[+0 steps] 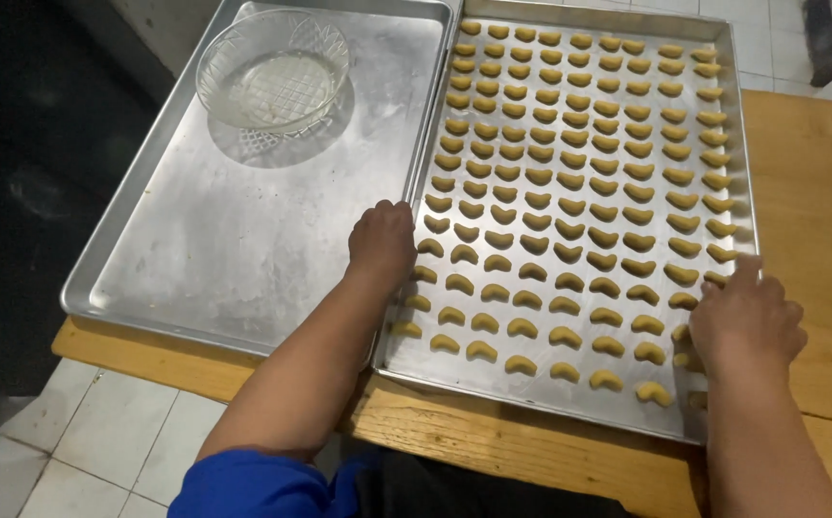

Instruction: The person shapes cookie dough into crescent shapes, arranges them on a baking tray, and then places the tray into an industrial oven for baking.

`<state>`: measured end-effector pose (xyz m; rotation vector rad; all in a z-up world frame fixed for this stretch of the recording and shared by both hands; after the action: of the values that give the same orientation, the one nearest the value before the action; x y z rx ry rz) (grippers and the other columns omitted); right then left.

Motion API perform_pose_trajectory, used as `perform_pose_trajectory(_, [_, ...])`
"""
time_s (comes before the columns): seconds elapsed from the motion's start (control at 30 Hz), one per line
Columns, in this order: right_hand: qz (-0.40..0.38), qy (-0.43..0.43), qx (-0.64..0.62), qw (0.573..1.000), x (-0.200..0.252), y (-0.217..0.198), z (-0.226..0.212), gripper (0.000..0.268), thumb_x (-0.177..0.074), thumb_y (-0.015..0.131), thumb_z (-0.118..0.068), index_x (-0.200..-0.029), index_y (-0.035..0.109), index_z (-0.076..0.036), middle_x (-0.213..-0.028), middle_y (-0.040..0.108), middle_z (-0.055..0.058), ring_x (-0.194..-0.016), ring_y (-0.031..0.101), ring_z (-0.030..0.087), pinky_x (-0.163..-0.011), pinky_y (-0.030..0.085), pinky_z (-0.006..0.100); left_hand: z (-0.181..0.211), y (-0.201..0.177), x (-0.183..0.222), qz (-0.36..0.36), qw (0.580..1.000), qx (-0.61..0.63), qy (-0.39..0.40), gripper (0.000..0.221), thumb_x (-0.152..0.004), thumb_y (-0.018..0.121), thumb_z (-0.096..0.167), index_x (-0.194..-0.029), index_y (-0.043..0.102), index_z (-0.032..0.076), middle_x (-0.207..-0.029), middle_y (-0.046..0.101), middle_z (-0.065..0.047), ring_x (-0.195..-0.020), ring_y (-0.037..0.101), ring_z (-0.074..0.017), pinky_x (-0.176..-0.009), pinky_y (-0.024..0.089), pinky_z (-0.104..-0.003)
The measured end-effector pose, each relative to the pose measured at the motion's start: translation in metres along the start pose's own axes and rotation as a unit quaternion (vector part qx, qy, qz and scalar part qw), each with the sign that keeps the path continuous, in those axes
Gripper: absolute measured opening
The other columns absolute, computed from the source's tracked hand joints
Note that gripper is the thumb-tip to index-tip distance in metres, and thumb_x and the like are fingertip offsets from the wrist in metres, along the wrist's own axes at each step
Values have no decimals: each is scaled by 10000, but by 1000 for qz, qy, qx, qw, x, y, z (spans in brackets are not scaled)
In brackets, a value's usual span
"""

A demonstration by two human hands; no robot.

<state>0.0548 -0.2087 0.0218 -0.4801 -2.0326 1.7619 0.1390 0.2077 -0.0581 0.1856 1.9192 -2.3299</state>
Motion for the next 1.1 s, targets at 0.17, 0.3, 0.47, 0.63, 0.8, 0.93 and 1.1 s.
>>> perform_pose_trajectory(0.17, [-17, 44, -3, 999, -19, 8, 12, 490, -1103, 396, -335, -1498, 462, -52, -1376, 589, 341, -1230, 524, 547, -923, 455, 657, 10, -10, 2, -9, 1000, 25, 6, 161, -741, 684, -35, -805, 582, 72, -866, 562, -116, -706, 563, -320, -506, 492, -428])
perform_pose_trajectory(0.3, [-29, 63, 36, 997, -45, 30, 38, 518, -870, 708, -195, -1344, 661, 10, -1282, 670, 299, -1152, 651, 518, -852, 561, 628, 12, -16, 3, -37, 998, 44, 11, 163, -729, 627, -98, -807, 591, 40, -867, 556, -136, -709, 571, -340, -506, 501, -439])
perform_pose_trajectory(0.47, [30, 28, 61, 997, -85, 78, 77, 470, -807, 724, -152, -1243, 750, 21, -1171, 743, 300, -1056, 714, 490, -806, 601, 553, 20, -32, 0, -105, 993, 61, -5, 133, -758, 627, -27, -833, 596, 78, -936, 571, -105, -787, 593, -323, -592, 514, -422])
perform_pose_trajectory(0.63, [29, 63, 57, 996, -103, 95, 87, 421, -820, 720, -126, -1202, 714, 50, -1143, 726, 328, -1006, 717, 498, -746, 605, 513, 25, -31, -4, -129, 991, 38, -5, 205, -734, 677, -57, -872, 630, 86, -940, 606, -99, -789, 617, -296, -543, 528, -395])
perform_pose_trajectory(0.8, [60, 62, 82, 993, -95, 86, 81, 470, -715, 748, -104, -1158, 756, 53, -1100, 745, 321, -985, 722, 490, -744, 612, 504, 17, -14, -22, -124, 990, 60, 2, 178, -769, 685, -34, -885, 695, 101, -927, 647, -83, -814, 658, -276, -596, 562, -376])
perform_pose_trajectory(0.93, [36, 92, 75, 992, -87, 71, 67, 473, -751, 733, -119, -1213, 738, -15, -1088, 773, 281, -987, 733, 488, -758, 587, 489, 13, -5, -33, -145, 987, 62, -16, 189, -787, 763, 75, -957, 711, 140, -974, 658, -69, -847, 667, -276, -630, 573, -375])
perform_pose_trajectory(1.1, [71, 37, -1, 997, -74, 83, 92, 257, -880, 609, -41, -1051, 701, 128, -1010, 724, 359, -873, 702, 546, -655, 565, 553, 10, 6, -26, -91, 994, 60, 32, 268, -734, 733, 17, -958, 606, 93, -892, 663, -96, -757, 671, -302, -552, 546, -402])
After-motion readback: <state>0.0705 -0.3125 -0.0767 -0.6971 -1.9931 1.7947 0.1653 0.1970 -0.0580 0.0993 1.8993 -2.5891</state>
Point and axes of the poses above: each hand's wrist, its own x-axis away from the middle knuckle, its own y-axis out of the palm, z = x × y, the point moved 1 cm from there along -x, towards the middle knuckle
